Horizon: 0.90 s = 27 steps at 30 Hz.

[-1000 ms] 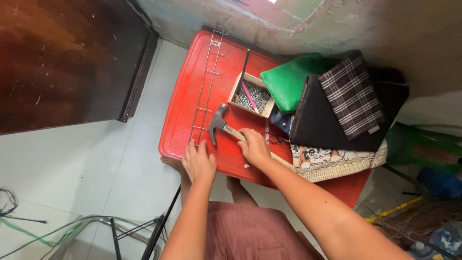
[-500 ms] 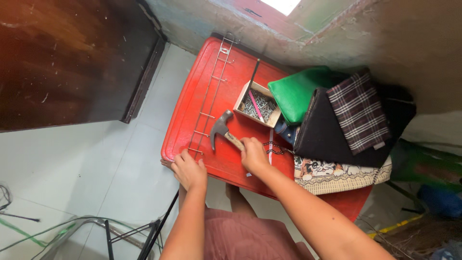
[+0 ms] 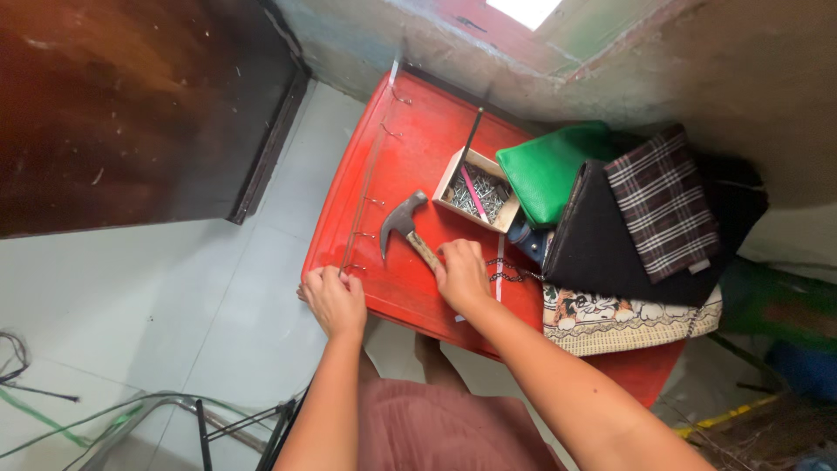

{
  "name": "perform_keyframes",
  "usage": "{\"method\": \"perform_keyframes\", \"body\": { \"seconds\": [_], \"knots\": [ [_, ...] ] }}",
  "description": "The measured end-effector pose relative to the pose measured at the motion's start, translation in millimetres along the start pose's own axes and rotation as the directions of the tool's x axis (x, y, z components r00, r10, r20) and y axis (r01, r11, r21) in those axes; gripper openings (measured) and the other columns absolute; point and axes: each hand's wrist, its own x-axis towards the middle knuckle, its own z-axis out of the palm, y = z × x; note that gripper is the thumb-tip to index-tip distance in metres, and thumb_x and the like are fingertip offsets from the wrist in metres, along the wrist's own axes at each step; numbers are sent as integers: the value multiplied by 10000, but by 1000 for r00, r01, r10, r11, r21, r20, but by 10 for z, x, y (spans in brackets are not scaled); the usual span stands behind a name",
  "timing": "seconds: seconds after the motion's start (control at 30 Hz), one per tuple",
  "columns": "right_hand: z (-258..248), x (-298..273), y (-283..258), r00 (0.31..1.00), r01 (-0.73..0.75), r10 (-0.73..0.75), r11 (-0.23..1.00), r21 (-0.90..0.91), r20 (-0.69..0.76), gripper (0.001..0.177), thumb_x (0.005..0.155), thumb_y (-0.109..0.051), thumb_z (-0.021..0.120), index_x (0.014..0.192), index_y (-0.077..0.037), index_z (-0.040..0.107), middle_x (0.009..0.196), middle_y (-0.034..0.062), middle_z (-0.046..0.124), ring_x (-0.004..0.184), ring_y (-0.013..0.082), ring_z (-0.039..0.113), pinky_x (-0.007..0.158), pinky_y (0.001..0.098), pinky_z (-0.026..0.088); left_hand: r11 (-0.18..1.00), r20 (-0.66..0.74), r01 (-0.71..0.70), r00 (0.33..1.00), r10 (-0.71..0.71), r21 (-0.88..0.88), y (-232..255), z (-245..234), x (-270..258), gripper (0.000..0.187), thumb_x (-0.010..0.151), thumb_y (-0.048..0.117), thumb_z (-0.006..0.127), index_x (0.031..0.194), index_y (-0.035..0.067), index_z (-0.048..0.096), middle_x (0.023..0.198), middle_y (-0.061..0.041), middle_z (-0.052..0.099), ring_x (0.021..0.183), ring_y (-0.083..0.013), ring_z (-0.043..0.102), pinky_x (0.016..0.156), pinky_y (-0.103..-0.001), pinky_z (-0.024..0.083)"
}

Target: The person hammers nails into a wooden door frame using a hammer, then hangs a metal hook rack on the nails and places a folded plaid cloth on one of the hooks.

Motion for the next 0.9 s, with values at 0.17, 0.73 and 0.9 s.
{"method": "perform_keyframes", "body": {
  "seconds": [0.17,0.73,0.9],
  "knots": [
    [-328,45,-251,984,121,-110,990,72,-140,226,805,-31,735,1021,-46,670,1086,140,633,1104,367,555,939,440,480,916,256,319,932,-256,-243,137,-330,-30,453,1024,396,656,769,31,573,697,-124,634,645,-301,602,645,-469,494],
    [-2037,178,-1642,989,51,56,740,670,-138,224,981,-180,632,1151,-41,674,983,28,715,893,91,656,798,261,536,537,287,301,951,-112,-788,818,-2338,-46,386,1012,280,560,757,7,652,665,-62,728,470,-79,613,459,-265,476],
    [-2654,261,-2205,994,-41,107,630,776,-35,323,981,-227,605,1246,-50,661,1023,59,707,857,101,629,726,269,510,430,353,369,928,-120,-824,1093,-3008,149,357,991,274,563,786,0,662,690,-79,716,496,-100,589,451,-302,470]
  ]
}}
